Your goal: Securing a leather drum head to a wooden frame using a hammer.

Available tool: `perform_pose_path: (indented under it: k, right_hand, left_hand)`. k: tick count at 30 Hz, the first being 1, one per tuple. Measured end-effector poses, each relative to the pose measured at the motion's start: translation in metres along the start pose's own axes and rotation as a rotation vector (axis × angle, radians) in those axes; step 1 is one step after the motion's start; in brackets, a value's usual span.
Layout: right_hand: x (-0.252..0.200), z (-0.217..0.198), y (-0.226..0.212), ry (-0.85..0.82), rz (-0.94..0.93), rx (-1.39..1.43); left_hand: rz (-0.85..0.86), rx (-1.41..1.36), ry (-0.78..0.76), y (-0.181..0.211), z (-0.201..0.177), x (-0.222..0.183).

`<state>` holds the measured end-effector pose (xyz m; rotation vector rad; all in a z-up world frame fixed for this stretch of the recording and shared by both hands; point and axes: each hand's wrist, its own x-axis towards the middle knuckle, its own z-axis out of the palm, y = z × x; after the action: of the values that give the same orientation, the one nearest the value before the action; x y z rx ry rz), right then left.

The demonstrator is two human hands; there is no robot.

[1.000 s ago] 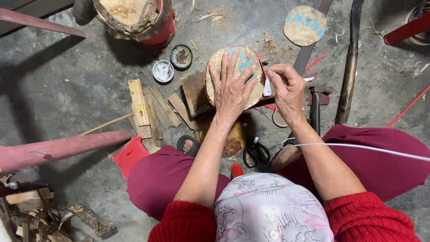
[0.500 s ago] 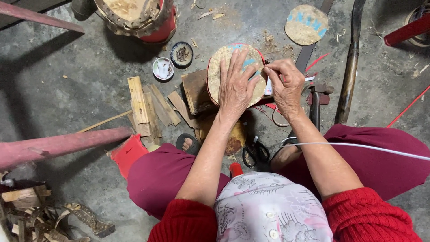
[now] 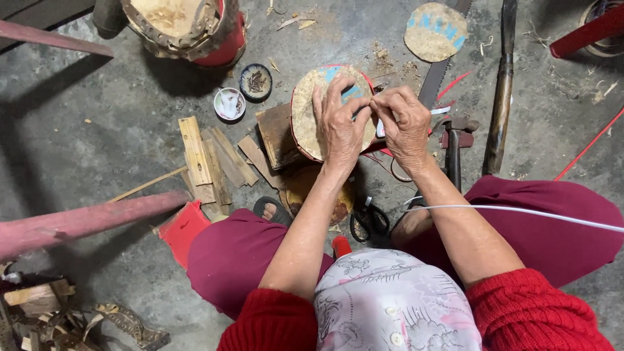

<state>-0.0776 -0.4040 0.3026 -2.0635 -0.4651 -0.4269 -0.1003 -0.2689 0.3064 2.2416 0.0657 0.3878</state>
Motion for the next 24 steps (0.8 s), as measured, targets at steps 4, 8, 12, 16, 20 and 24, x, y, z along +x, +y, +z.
perform_pose_path:
  k: [4, 8, 12, 16, 20, 24]
  right_hand:
    - [-0.002, 0.0, 0.009, -0.017, 0.035, 0.079]
    - [0.012, -0.034, 0.014, 0.008, 0.176, 0.222]
    - [0.003, -0.069, 0.069, 0.222, 0.578, 0.398]
    - [-0.039, -0.073, 0.137, 0.446, 0.822, 0.346]
    - [-0.118, -0.085, 0.253, 0.577, 1.008, 0.274]
    - [-0.245, -0.116, 0.377, 0.533, 1.084, -0.2]
  left_hand:
    - [0.02, 0.043, 0.027, 0.003, -0.001, 0.001]
    - [0.011, -0.024, 0.038, 0.009, -0.003, 0.002]
    - [-0.006, -0.056, 0.057, 0.017, -0.008, 0.003]
    - [0.011, -0.058, 0.034, 0.006, -0.001, 0.001]
    - [0.006, -0.074, 0.031, 0.005, 0.002, 0.0]
    - [0.051, -0.047, 0.045, 0.005, 0.003, 0.0]
